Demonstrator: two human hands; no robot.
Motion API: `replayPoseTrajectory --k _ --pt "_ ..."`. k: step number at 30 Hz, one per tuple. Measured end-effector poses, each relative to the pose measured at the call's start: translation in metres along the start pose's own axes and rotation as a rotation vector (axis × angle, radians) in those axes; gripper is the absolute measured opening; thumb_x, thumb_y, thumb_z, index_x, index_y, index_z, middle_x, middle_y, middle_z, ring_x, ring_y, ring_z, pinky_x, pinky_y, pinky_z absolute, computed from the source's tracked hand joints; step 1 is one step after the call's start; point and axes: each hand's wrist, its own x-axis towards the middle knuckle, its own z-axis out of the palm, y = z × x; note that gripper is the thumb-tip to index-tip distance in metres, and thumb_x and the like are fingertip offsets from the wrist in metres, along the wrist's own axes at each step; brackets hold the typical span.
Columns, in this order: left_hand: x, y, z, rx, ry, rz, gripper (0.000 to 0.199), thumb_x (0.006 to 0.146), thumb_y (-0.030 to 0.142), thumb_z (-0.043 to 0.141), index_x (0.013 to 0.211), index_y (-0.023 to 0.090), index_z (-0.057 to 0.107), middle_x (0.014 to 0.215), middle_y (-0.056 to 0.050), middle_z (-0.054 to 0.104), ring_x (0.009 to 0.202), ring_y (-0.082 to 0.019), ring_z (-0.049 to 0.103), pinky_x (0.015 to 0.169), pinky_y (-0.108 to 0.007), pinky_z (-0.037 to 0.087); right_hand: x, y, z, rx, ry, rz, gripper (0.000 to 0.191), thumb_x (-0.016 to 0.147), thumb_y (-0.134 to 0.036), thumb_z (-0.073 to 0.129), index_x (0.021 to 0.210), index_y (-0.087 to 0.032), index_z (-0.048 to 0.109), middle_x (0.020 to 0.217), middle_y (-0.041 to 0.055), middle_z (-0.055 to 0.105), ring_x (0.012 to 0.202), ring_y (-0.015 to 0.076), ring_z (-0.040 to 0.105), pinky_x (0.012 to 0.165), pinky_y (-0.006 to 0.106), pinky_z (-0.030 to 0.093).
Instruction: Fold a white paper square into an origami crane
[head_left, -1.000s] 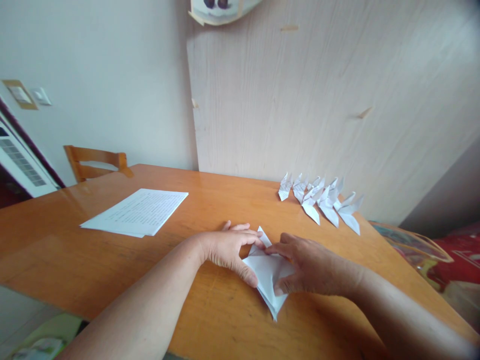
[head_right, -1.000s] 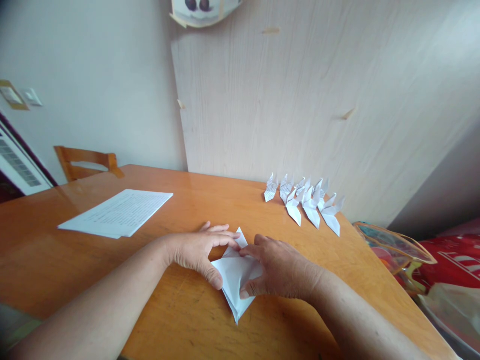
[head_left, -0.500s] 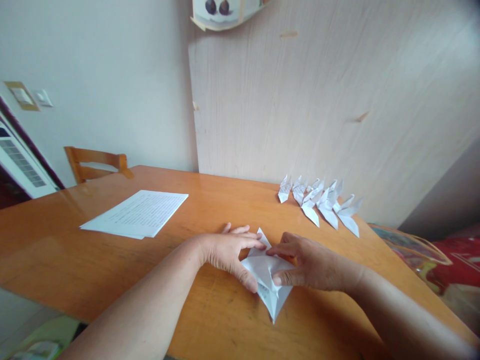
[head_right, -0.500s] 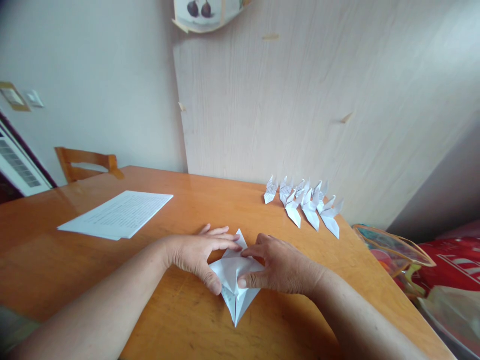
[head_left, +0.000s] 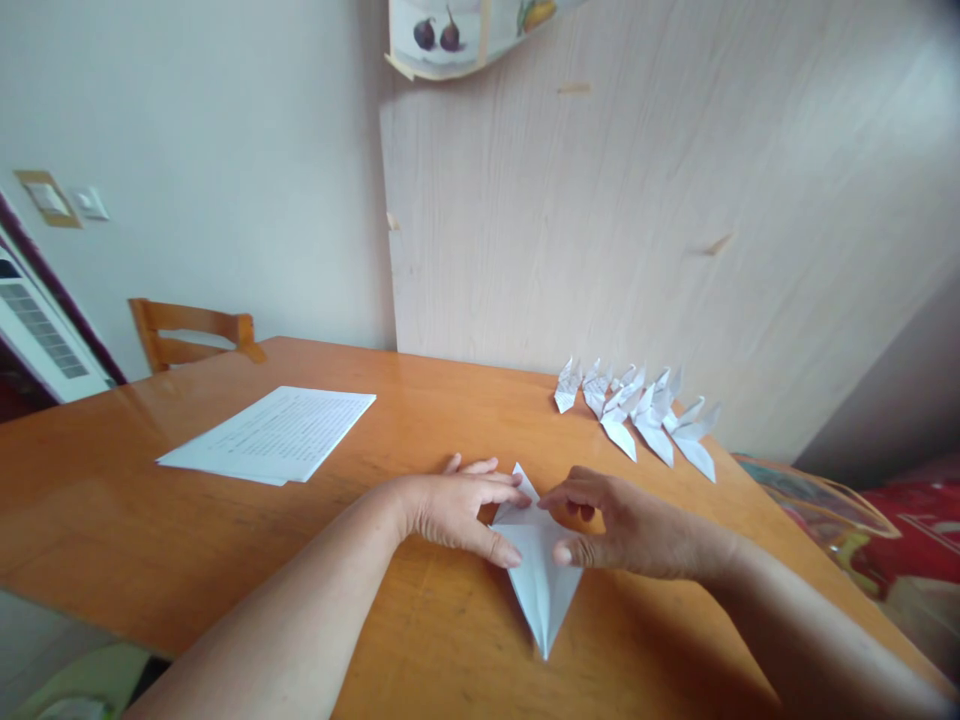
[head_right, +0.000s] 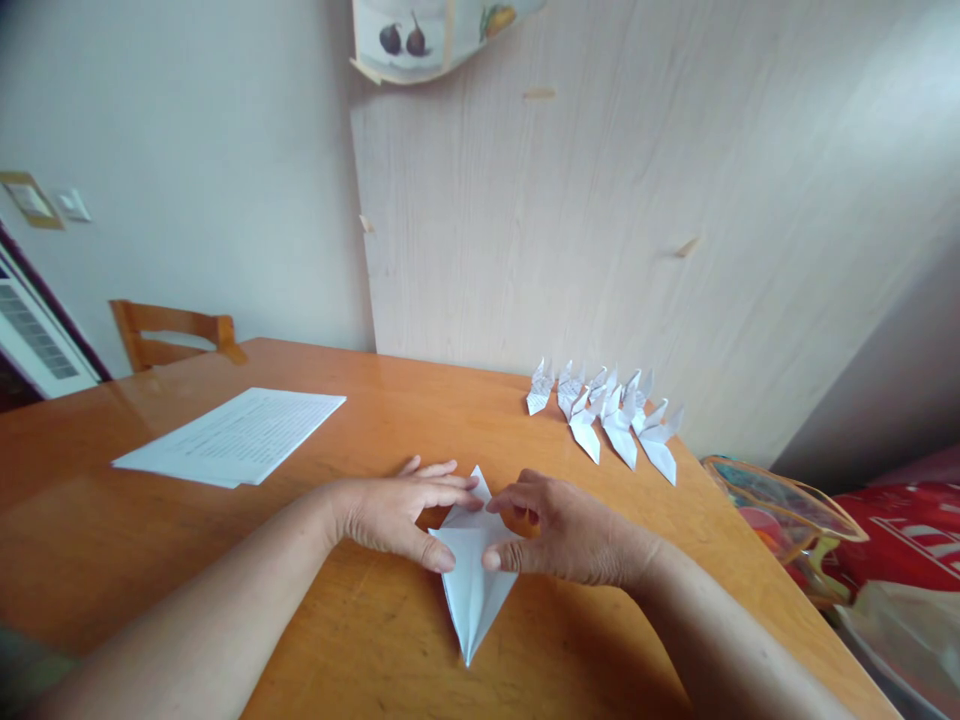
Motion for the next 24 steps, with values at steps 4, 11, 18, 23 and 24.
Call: replayPoseTrajectory --k 4,11,18,23,24 --pt "0.000 -0.002 0.000 -0.002 -0.007 0.002 0.084 0.074 0.070 0.067 0.148 0.041 0.041 0.166 0.001 0.019 0.153 -0.036 -0.002 0.113 -0.066 -0.017 -0.002 -0.002 0.004 -0.014 0.002 0.018 0.066 0.072 -0.066 0.076 0.124 -0.027 0.065 0.107 0.0057 0.061 0.092 0.0217 0.059 0.081 0.033 0.047" --pt "0.002 -0.008 0.002 0.018 -0.018 0.017 0.093 0.069 0.066 0.073 0.151 0.042 0.035 0.167 0.002 0.015 0.153 -0.036 -0.005 0.115 -0.066 -0.014 -0.001 -0.006 0.012 -0.079 -0.015 0.011 0.071 0.067 -0.067 0.079 0.125 -0.028 0.064 0.109 0.0068 0.060 0.096 0.0248 0.058 0.081 0.034 0.046" --pt "0.004 -0.009 0.003 0.036 0.034 -0.002 0.091 0.072 0.063 0.071 0.152 0.037 0.036 0.165 0.001 0.021 0.153 -0.036 -0.002 0.115 -0.068 -0.011 -0.008 -0.015 0.005 -0.114 -0.073 -0.071 0.060 0.071 -0.053 0.082 0.125 -0.033 0.066 0.112 0.0046 0.061 0.106 0.0270 0.055 0.091 0.038 0.043" --pt "0.006 -0.008 0.005 0.029 0.106 -0.013 0.081 0.071 0.055 0.074 0.145 0.036 0.046 0.160 0.000 0.036 0.153 -0.036 0.001 0.115 -0.069 -0.010 -0.007 -0.009 0.009 -0.156 -0.019 -0.060 0.044 0.074 -0.027 0.077 0.117 -0.032 0.069 0.109 0.0031 0.061 0.100 0.0233 0.058 0.087 0.035 0.045" --pt "0.007 -0.008 0.005 0.023 0.122 -0.010 0.075 0.071 0.050 0.074 0.141 0.036 0.050 0.158 0.000 0.039 0.153 -0.035 0.003 0.115 -0.069 -0.010 -0.007 -0.008 0.010 -0.150 -0.010 -0.059 0.042 0.075 -0.025 0.075 0.116 -0.031 0.069 0.108 0.0031 0.062 0.099 0.0226 0.058 0.086 0.034 0.045"
